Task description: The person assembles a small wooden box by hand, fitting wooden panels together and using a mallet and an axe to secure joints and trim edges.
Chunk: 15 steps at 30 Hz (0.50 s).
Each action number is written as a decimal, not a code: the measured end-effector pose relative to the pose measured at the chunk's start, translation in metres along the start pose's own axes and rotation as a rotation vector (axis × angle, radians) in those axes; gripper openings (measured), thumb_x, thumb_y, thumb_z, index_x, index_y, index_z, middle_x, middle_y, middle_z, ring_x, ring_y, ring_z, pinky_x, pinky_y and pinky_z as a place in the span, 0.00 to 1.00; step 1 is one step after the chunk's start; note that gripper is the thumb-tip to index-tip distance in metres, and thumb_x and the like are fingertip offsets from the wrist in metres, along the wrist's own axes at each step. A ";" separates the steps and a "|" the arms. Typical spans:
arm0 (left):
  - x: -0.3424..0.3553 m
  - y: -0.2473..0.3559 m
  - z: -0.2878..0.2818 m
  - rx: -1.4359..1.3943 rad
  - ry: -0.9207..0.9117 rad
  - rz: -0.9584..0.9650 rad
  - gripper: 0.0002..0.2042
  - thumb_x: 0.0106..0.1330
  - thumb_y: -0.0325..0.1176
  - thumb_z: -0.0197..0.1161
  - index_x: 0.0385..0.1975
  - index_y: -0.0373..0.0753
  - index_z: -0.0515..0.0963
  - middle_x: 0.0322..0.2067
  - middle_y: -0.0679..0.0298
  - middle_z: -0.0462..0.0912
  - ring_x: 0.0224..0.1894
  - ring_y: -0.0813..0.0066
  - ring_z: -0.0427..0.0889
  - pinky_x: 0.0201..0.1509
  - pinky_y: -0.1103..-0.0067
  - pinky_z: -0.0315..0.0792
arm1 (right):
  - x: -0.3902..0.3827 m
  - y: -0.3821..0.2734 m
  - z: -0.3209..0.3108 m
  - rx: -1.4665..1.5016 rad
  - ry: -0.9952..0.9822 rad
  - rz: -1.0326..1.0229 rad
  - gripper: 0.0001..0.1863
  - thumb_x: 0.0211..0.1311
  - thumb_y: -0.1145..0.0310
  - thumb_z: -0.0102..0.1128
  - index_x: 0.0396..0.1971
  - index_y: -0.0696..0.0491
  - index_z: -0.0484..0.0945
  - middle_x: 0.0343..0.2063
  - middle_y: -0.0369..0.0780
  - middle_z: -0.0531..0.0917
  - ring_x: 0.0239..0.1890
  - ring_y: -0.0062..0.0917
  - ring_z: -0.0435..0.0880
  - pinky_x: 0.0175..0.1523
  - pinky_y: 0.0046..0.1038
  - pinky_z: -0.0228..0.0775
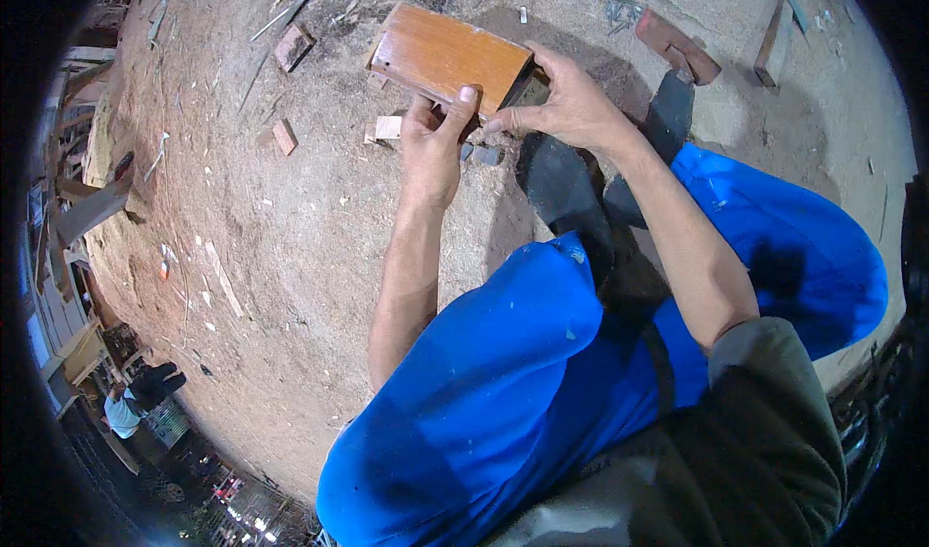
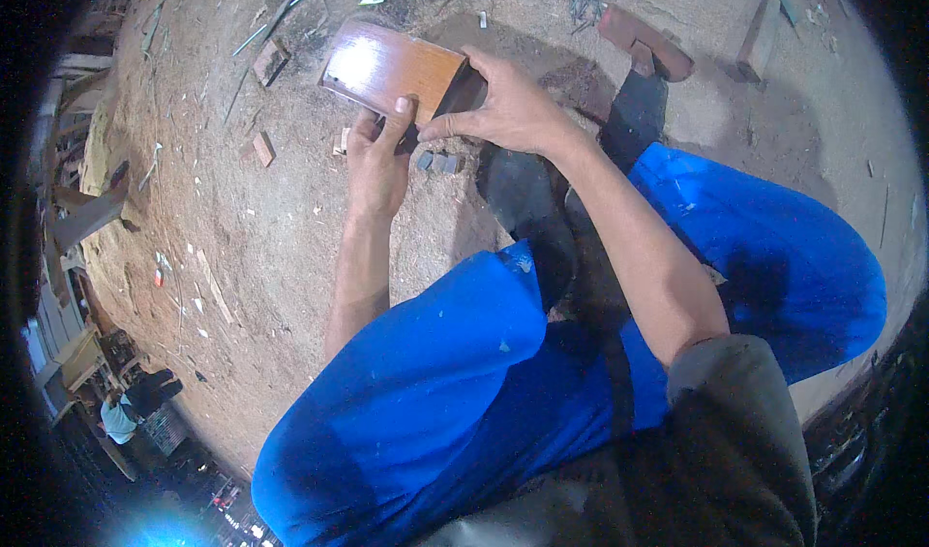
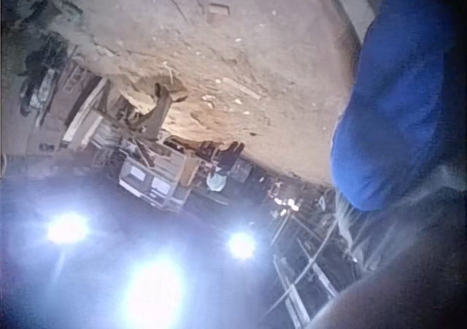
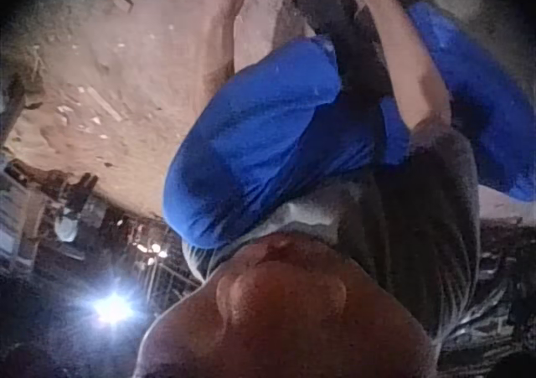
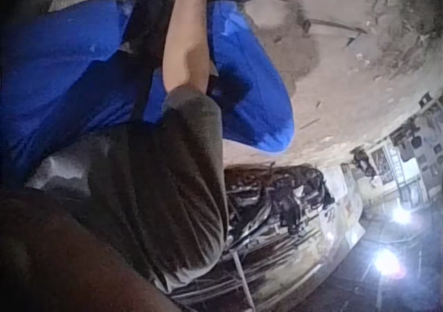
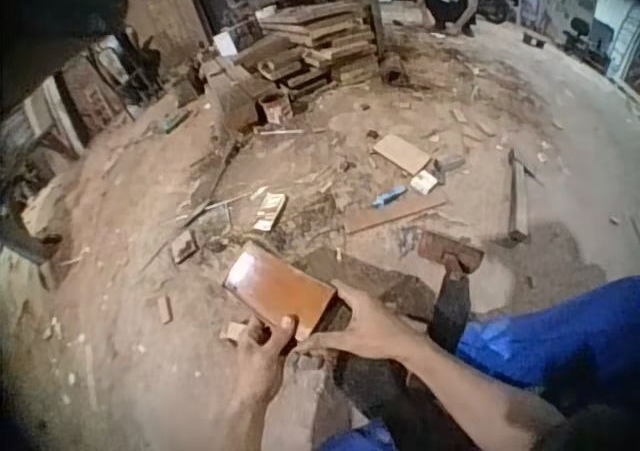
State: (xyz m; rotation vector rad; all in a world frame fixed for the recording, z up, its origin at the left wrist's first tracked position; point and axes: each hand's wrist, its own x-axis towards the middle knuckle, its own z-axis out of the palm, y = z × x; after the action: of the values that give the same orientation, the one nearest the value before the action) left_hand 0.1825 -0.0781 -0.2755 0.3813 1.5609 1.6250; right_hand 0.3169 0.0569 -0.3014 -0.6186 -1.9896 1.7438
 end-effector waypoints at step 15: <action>-0.001 0.000 -0.007 0.006 -0.080 0.048 0.16 0.76 0.34 0.60 0.56 0.30 0.70 0.44 0.56 0.84 0.41 0.75 0.85 0.45 0.77 0.80 | -0.007 0.001 -0.009 0.030 -0.096 0.068 0.40 0.45 0.63 0.86 0.59 0.56 0.74 0.50 0.38 0.81 0.56 0.24 0.77 0.65 0.32 0.67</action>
State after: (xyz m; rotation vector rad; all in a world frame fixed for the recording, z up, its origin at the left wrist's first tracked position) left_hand 0.1787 -0.0834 -0.2767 0.4843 1.5078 1.6222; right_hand 0.3275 0.0602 -0.3017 -0.6098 -2.0241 1.8727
